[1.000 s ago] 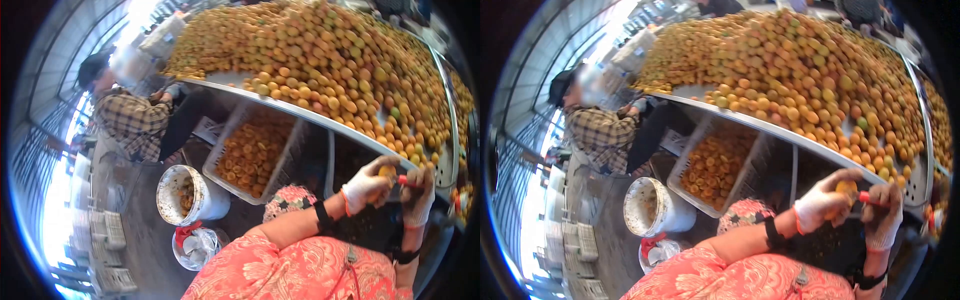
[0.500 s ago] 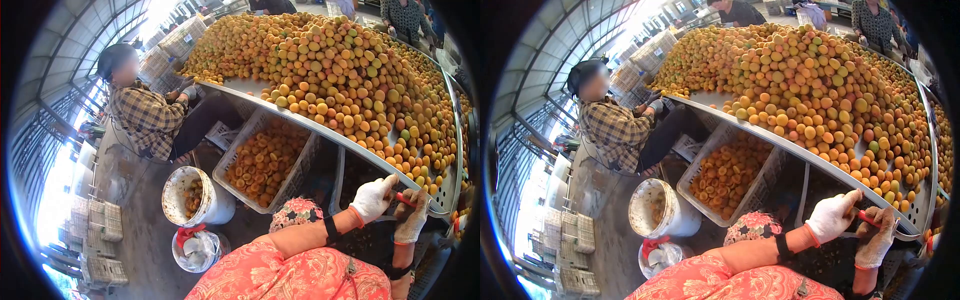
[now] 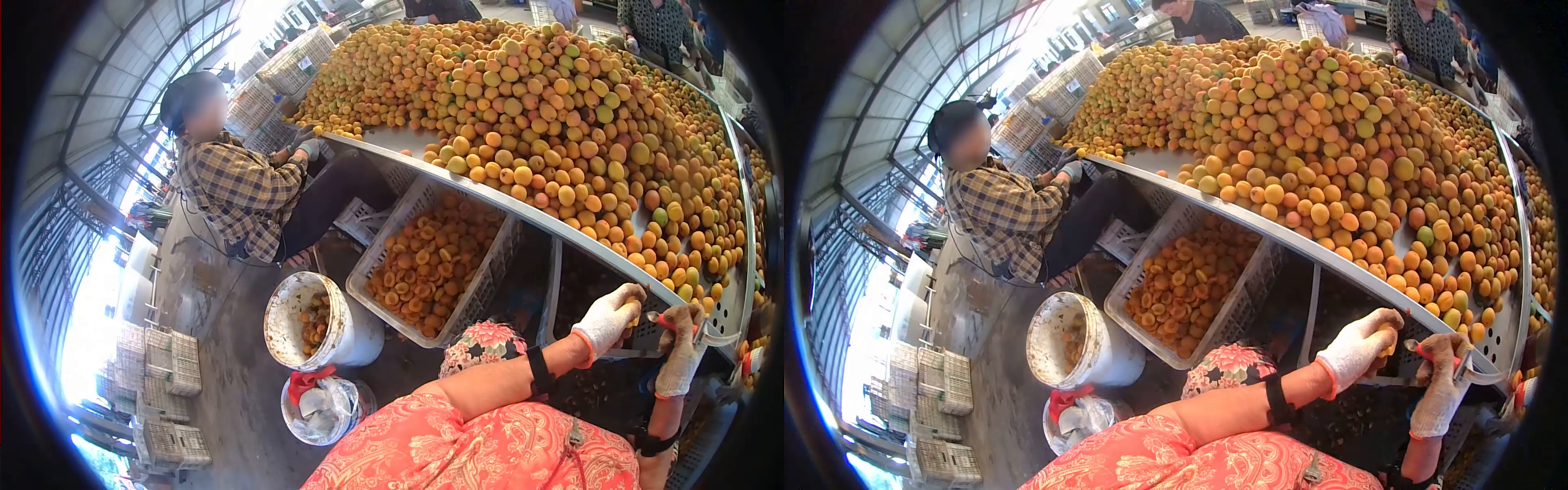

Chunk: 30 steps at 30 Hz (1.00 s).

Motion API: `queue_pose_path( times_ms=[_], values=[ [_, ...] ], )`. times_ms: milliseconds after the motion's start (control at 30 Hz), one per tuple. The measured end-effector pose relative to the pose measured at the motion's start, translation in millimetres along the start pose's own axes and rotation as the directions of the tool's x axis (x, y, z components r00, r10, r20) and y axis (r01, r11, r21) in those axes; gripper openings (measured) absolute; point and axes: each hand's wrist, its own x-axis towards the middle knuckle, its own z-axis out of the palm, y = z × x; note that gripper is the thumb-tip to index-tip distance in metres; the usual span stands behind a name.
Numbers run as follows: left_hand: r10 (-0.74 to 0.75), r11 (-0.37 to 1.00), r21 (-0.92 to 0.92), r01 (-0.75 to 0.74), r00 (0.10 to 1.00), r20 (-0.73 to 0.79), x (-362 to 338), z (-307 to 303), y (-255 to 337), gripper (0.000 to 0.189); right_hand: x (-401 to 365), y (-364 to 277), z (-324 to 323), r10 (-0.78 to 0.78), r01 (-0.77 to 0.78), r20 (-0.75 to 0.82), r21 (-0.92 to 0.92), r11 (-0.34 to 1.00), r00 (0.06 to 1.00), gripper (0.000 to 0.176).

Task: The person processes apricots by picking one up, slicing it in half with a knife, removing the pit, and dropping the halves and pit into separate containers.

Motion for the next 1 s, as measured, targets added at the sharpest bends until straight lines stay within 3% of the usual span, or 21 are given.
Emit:
queue_pose_path(
  times_ms=[100, 200, 600, 1000],
  values=[
    [-0.011, 1.000, -0.026, 0.012, 1.000, 0.027, 2, 0, -3, 0.028, -3, -5, 10, 0.115, -0.108, 0.086, -0.078, 0.991, 0.990, 0.013],
    [-0.035, 0.999, 0.007, 0.035, 0.999, 0.016, 6, -3, -7, 0.032, -2, 1, 7, 0.090, -0.078, 0.135, -0.093, 0.993, 0.987, 0.012],
    [-0.017, 0.987, 0.158, 0.007, 0.998, 0.063, 7, -3, -11, 0.033, -3, 4, 10, 0.145, -0.150, 0.092, 0.051, 0.987, 0.985, 0.019],
    [-0.020, 0.988, 0.153, 0.014, 0.999, 0.042, 4, -3, -5, 0.030, -5, -2, 5, 0.133, -0.137, 0.094, 0.039, 0.990, 0.987, 0.017]
  ],
)
